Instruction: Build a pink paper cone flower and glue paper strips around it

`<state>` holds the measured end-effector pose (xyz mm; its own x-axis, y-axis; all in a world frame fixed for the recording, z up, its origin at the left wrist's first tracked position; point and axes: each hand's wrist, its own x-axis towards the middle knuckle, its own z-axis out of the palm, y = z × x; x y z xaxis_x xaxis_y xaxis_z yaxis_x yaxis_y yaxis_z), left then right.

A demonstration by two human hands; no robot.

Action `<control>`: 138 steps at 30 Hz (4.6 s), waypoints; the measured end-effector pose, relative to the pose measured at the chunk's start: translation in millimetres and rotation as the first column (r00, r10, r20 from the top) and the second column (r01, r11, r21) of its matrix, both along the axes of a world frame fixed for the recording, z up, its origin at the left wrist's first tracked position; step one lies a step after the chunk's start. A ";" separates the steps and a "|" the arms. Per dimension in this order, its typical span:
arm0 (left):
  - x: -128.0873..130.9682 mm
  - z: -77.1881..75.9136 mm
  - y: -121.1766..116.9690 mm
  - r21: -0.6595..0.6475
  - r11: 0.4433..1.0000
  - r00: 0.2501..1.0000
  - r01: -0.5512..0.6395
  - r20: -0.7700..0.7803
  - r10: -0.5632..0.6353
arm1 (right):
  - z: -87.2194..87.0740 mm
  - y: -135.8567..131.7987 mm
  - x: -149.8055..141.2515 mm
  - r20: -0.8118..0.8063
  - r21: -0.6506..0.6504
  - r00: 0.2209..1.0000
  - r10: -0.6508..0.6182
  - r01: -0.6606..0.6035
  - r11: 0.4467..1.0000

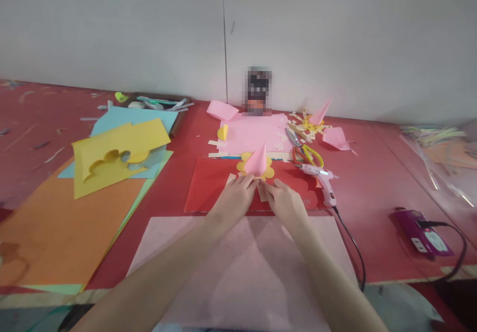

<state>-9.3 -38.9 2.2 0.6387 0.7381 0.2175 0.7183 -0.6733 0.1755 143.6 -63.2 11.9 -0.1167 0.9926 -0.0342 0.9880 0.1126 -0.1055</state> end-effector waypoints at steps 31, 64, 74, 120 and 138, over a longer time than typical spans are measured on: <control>7.3 62.4 50.5 -0.033 0.956 0.737 -0.292 0.629 0.247 | -12.8 20.9 34.2 -0.898 0.028 0.380 -0.223 0.554 0.832; 22.0 70.7 63.8 -0.091 0.986 0.804 -0.141 0.571 0.168 | -7.4 17.7 25.2 -0.937 0.030 0.315 -0.152 0.505 0.862; -25.1 37.9 44.5 -0.233 0.903 0.773 -0.361 0.467 0.429 | -7.3 14.5 22.6 -0.922 0.047 0.361 -0.140 0.465 0.884; -13.7 9.4 22.0 -0.746 0.664 0.672 0.048 0.516 0.531 | -4.7 9.5 8.3 -0.891 -0.058 0.441 -0.105 0.118 0.991; -24.2 24.8 16.7 -0.684 0.723 0.871 -0.097 0.292 0.394 | -30.9 2.4 98.8 -0.414 0.158 0.617 -0.670 0.773 0.614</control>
